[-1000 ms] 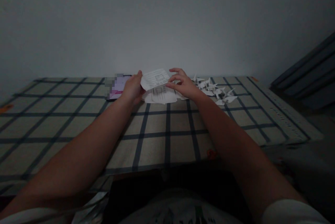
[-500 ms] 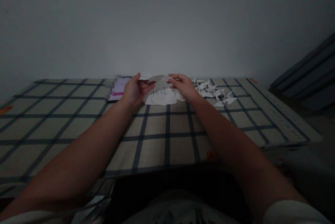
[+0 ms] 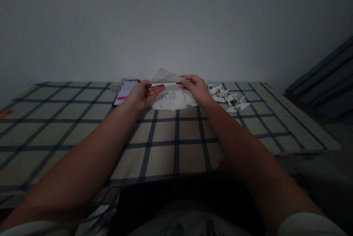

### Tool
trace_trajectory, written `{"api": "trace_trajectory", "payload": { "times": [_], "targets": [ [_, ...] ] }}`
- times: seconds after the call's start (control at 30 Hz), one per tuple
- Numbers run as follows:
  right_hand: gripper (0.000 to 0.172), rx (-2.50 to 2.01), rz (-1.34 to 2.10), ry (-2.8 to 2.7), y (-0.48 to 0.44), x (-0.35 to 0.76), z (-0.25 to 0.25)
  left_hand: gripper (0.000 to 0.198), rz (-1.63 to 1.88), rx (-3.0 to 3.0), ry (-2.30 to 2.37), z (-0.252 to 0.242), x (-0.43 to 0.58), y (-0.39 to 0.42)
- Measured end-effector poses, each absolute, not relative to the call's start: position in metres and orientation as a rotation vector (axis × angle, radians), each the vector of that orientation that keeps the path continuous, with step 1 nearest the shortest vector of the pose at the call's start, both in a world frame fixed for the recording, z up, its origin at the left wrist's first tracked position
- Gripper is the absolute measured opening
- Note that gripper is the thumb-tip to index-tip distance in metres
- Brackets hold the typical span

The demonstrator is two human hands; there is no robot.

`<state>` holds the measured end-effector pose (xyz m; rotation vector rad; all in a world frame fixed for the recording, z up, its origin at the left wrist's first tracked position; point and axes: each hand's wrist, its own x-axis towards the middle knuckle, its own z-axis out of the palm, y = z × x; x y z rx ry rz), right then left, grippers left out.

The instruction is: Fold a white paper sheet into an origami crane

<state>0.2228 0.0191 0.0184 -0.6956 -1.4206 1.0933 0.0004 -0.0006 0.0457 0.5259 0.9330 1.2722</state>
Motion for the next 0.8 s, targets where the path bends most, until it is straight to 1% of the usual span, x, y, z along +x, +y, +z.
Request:
{"api": "trace_trajectory", "payload": {
  "times": [0.1, 0.13, 0.23, 0.33, 0.4, 0.43, 0.47, 0.5, 0.53, 0.6, 0.63, 0.7, 0.8],
  "targets": [
    [0.036, -0.697, 1.145, -1.331, 0.024, 0.222, 0.016, 0.039, 1.276, 0.578, 0.864, 0.041, -0.002, 0.000],
    [0.034, -0.691, 1.156, -1.292, 0.025, 0.222, 0.016, 0.044, 1.278, 0.611, 0.832, 0.039, -0.001, -0.001],
    [0.029, -0.675, 1.173, -1.207, 0.025, 0.219, 0.017, 0.071, 1.252, 0.753, 0.774, 0.034, 0.005, -0.005],
    [0.024, -0.701, 1.189, -1.232, 0.021, 0.217, 0.019, 0.081, 1.244, 0.953, 0.804, 0.030, 0.012, -0.009],
    [0.022, -0.734, 1.187, -1.273, 0.019, 0.218, 0.019, 0.096, 1.322, 1.060, 0.868, 0.030, 0.014, -0.009],
    [0.022, -0.750, 1.180, -1.289, 0.018, 0.218, 0.019, 0.102, 1.363, 1.099, 0.905, 0.030, 0.013, -0.009],
    [0.021, -0.763, 1.175, -1.299, 0.018, 0.219, 0.019, 0.102, 1.395, 1.129, 0.941, 0.030, 0.011, -0.008],
    [0.021, -0.770, 1.172, -1.300, 0.019, 0.220, 0.019, 0.097, 1.399, 1.159, 0.972, 0.030, 0.008, -0.006],
    [0.020, -0.771, 1.172, -1.294, 0.020, 0.221, 0.019, 0.087, 1.383, 1.190, 0.993, 0.030, 0.006, -0.005],
    [0.021, -0.755, 1.181, -1.265, 0.022, 0.224, 0.018, 0.061, 1.350, 1.237, 1.007, 0.030, 0.001, -0.002],
    [0.021, -0.740, 1.190, -1.251, 0.024, 0.225, 0.018, 0.052, 1.346, 1.252, 1.005, 0.029, 0.000, 0.000],
    [0.022, -0.702, 1.204, -1.225, 0.026, 0.227, 0.018, 0.045, 1.364, 1.276, 0.999, 0.027, -0.001, 0.003],
    [0.026, -0.655, 1.212, -1.195, 0.028, 0.230, 0.018, 0.047, 1.427, 1.316, 1.023, 0.024, 0.000, 0.005]
  ]
}}
